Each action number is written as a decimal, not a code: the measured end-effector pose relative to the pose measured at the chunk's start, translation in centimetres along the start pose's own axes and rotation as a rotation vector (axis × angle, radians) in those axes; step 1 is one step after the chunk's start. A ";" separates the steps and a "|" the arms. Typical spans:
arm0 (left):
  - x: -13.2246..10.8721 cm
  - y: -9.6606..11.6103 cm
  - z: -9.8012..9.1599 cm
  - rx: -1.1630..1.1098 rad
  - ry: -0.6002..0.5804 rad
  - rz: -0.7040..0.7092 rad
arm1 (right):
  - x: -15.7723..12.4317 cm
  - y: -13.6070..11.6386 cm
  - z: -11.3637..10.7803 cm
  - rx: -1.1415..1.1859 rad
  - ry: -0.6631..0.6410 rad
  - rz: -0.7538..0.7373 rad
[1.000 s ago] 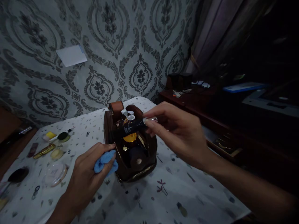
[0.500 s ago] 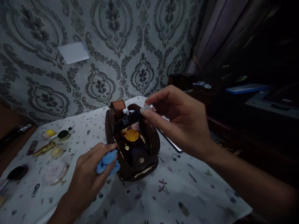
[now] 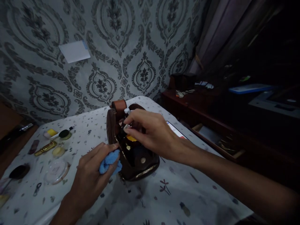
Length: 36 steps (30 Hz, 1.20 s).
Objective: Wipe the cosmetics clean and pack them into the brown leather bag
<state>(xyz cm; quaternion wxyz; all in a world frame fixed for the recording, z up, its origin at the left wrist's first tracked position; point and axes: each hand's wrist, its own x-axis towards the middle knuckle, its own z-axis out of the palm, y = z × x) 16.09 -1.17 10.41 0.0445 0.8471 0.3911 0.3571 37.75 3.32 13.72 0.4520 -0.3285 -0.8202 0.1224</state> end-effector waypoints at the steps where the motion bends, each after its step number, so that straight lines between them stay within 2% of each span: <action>1: 0.0 0.0 0.0 0.002 0.002 0.002 | 0.1 0.4 0.5 -0.010 -0.038 -0.002; 7: -0.1 0.0 0.0 0.000 0.001 0.013 | 0.8 1.8 2.2 -0.133 -0.274 0.051; 10: -0.1 0.0 0.1 0.003 0.006 0.017 | 0.9 1.8 2.4 -0.186 -0.333 0.091; 21: -0.2 -0.1 0.3 0.063 0.015 0.027 | 1.2 1.9 2.7 -0.310 -0.347 0.119; 27: 0.0 0.1 0.7 0.073 0.032 0.062 | 1.1 2.1 2.6 -0.268 -0.336 0.139; 36: -0.5 0.1 0.9 0.066 0.030 0.023 | 0.7 2.2 2.5 -0.231 -0.283 0.148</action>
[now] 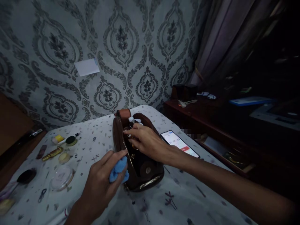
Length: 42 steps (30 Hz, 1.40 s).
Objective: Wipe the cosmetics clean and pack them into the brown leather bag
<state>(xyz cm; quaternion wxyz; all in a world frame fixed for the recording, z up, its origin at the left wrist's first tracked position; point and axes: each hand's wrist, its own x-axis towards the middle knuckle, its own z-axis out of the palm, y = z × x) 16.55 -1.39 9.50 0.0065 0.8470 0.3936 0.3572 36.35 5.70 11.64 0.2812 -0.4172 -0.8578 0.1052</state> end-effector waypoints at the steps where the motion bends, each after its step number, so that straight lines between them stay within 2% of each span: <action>1: -0.2 -0.1 0.0 -0.004 0.002 -0.003 | 0.0 0.1 0.0 0.007 0.014 -0.008; 5: -1.4 -0.8 0.1 -0.010 0.007 -0.048 | -0.4 0.3 -0.2 0.024 0.066 -0.053; 8: -3.3 -2.0 0.1 0.015 -0.029 -0.066 | -1.2 0.2 -0.5 0.038 0.126 -0.082; 12: -7.3 -3.6 -0.6 0.162 -0.079 -0.038 | -3.0 -0.9 -0.7 0.095 0.253 -0.177; 16: -12.1 -4.4 -2.1 0.360 -0.152 -0.117 | -5.3 -2.5 0.0 0.144 0.267 -0.326; 21: -17.3 -5.4 -4.8 0.581 -0.175 -0.276 | -7.5 -5.3 3.2 0.213 0.208 -0.444; 24: -19.3 -6.2 -6.1 0.625 -0.214 -0.382 | -8.0 -6.9 6.2 0.277 0.106 -0.466; 26: -20.1 -6.7 -6.7 0.577 -0.233 -0.439 | -7.9 -7.6 8.2 0.304 -0.015 -0.437; 31: -20.1 -7.5 -6.6 0.428 -0.205 -0.504 | -6.7 -9.2 12.5 0.466 -0.244 -0.272; 35: -17.5 -7.8 -5.7 0.265 -0.108 -0.474 | -5.0 -10.3 15.7 0.750 -0.292 -0.027; 37: -15.3 -8.0 -5.1 0.172 -0.059 -0.449 | -3.8 -10.6 17.3 0.954 -0.288 0.171; 39: -13.0 -8.4 -4.4 0.085 -0.038 -0.410 | -2.6 -10.6 18.8 1.073 -0.192 0.307; 42: -10.5 -9.4 -3.2 0.017 -0.030 -0.390 | -1.2 -10.0 20.5 1.086 -0.030 0.332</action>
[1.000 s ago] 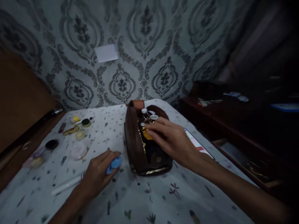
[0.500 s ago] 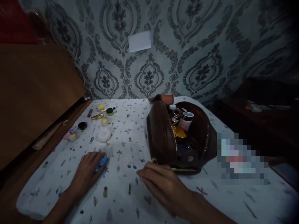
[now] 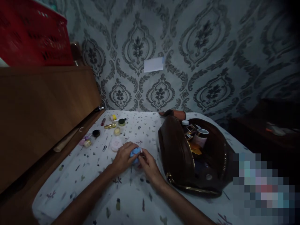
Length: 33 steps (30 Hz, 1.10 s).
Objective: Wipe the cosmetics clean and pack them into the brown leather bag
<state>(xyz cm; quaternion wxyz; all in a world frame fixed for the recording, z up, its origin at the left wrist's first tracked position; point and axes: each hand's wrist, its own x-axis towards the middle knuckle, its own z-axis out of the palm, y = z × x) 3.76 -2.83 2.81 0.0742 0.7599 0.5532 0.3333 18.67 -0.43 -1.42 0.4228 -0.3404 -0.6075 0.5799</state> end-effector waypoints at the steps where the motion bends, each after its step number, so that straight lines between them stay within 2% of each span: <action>1: 0.6 -0.2 0.4 -0.014 0.002 -0.001 | 0.4 0.4 0.0 -0.006 0.033 -0.028; 4: 1.1 -0.8 1.6 -0.036 -0.004 0.012 | 0.8 1.3 -0.3 -0.006 0.103 -0.089; 9: 0.1 -1.2 2.4 0.040 -0.032 0.014 | 0.5 1.7 -0.7 0.035 0.066 -0.063; 20: 0.0 -2.4 2.3 0.321 0.008 0.016 | 0.2 1.1 -0.5 0.058 0.091 0.001; 24: -0.1 -3.1 2.0 0.320 0.039 -0.019 | 0.3 1.1 -0.5 0.136 0.151 0.001; 27: -0.1 -3.3 1.6 0.312 0.020 -0.067 | 0.5 1.3 -0.7 0.168 0.208 -0.008; 33: 0.0 -2.6 0.8 0.249 0.015 -0.076 | 0.6 1.3 -1.0 0.314 0.312 0.012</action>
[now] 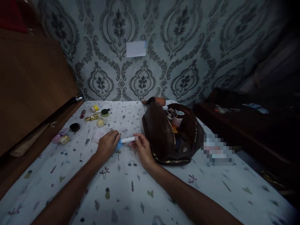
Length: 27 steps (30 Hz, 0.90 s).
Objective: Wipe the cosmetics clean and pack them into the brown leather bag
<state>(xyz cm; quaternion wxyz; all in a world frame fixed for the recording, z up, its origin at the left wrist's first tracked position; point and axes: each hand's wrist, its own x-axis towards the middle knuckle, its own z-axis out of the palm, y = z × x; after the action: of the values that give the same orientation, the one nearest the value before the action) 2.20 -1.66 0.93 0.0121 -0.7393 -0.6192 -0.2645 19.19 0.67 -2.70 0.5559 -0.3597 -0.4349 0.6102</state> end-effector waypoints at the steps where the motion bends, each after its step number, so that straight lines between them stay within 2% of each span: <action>1: -0.1 0.2 -0.1 -0.028 -0.003 0.011 | 0.0 0.0 0.0 0.038 0.011 0.010; 6: -0.4 1.0 0.1 -0.093 -0.045 0.064 | -0.2 -0.4 0.0 0.175 -0.002 0.035; 11: -0.2 1.3 0.1 -0.256 -0.042 -0.062 | 0.2 -0.4 -0.1 0.180 -0.059 0.061; 14: 0.0 1.2 0.0 -0.368 0.012 -0.151 | 0.3 -0.2 -0.1 0.123 -0.111 0.071; 22: 0.2 0.6 -0.2 -0.520 0.172 -0.283 | -0.4 -0.4 0.1 -0.112 -0.255 0.069; 27: 0.3 0.6 0.1 -0.613 0.201 -0.373 | -1.2 -0.4 0.0 -0.248 -0.362 0.030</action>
<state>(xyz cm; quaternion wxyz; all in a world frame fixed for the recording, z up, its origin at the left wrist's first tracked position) 2.80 -1.46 1.15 -0.1977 -0.5533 -0.6310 -0.5066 19.50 -0.56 -2.40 0.4111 -0.3164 -0.5940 0.6148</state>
